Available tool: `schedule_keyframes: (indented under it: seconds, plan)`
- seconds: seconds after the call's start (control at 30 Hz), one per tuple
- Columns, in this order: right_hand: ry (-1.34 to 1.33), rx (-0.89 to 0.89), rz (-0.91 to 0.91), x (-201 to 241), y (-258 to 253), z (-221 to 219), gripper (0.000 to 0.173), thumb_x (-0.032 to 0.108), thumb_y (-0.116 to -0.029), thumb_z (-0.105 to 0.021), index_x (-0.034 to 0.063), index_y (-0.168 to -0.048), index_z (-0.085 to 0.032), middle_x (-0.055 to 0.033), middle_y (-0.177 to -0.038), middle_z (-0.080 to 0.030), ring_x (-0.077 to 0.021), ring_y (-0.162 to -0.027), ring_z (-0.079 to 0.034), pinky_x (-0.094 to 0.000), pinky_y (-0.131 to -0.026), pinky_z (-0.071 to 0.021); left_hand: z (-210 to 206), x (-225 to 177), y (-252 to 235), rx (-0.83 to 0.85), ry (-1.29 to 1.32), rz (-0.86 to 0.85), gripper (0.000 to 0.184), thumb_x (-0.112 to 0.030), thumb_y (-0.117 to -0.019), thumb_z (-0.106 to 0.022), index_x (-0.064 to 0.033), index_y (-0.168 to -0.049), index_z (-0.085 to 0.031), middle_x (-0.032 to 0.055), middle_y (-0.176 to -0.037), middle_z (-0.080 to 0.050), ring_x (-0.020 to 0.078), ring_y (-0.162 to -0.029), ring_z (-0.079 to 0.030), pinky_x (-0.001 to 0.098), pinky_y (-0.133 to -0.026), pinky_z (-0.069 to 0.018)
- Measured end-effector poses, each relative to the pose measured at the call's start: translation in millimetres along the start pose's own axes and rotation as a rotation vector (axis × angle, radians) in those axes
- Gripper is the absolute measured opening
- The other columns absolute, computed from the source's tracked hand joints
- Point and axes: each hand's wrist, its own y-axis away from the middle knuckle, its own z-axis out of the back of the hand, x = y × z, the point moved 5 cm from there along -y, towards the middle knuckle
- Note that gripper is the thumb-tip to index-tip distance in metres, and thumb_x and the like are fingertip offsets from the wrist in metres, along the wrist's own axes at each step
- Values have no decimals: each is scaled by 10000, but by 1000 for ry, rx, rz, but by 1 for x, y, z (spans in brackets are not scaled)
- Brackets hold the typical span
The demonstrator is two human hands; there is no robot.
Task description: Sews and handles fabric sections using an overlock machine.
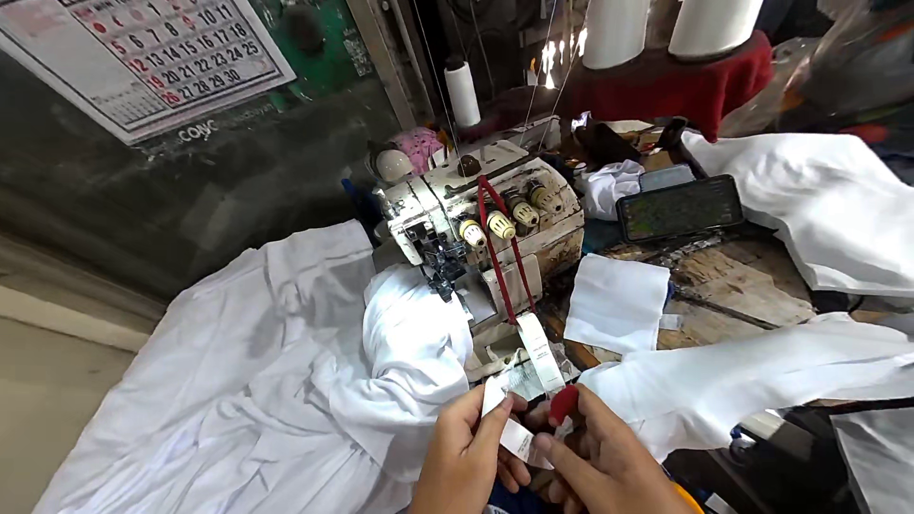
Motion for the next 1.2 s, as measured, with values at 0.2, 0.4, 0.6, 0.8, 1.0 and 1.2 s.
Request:
schedule_keyframes:
  seconds: [0.2,0.4,0.6,0.8,1.0,1.2]
  plan:
    - [49,61,-72,-2,6,0,364,80,-964,-699,61,-1268,-499,-45,-978,-714,-204,-684,-730,-384,-572,-666,0,3,-10,-35,-123,-19,346,-228,-1106,-416,-47,-1078,-710,77,-825,-718,168,-508,-623,285,-414,-530]
    - [-64,-11,-228,-13,24,7,352,12,-966,-642,36,-1276,-478,-121,-1024,-704,-288,-740,-745,-454,-655,-677,13,-27,-43,-137,-428,-23,401,-338,-1114,-371,-146,-1028,-713,-17,-861,-777,140,-443,-604,294,-392,-506]
    - [-56,-219,-267,-15,13,1,391,108,-956,-700,46,-1293,-511,-79,-979,-736,-242,-712,-754,-406,-606,-675,18,-67,-41,-320,-1134,-198,190,-362,-1004,-614,-199,-1006,-711,-23,-666,-634,131,-537,-638,381,-493,-566]
    - [-58,-200,-177,-32,13,-1,406,102,-961,-715,65,-1298,-492,-74,-934,-727,-248,-657,-742,-413,-577,-681,-1,-9,-16,-202,-1179,-427,248,-362,-1019,-575,-236,-1058,-786,-22,-969,-695,103,-719,-672,314,-573,-577]
    - [12,-195,-153,-36,14,1,401,145,-971,-711,75,-1302,-495,-34,-954,-733,-208,-644,-735,-379,-560,-675,-18,7,-20,-221,-1352,-465,260,-399,-996,-594,-228,-1030,-787,-16,-933,-683,128,-724,-676,305,-531,-544]
    - [444,-205,66,2,29,13,417,277,-962,-718,20,-1268,-599,-80,-1132,-664,-119,-786,-686,-313,-668,-631,-7,-2,-2,-242,-1024,-525,208,-340,-1002,-640,-195,-999,-790,-36,-902,-681,46,-729,-648,220,-595,-553]
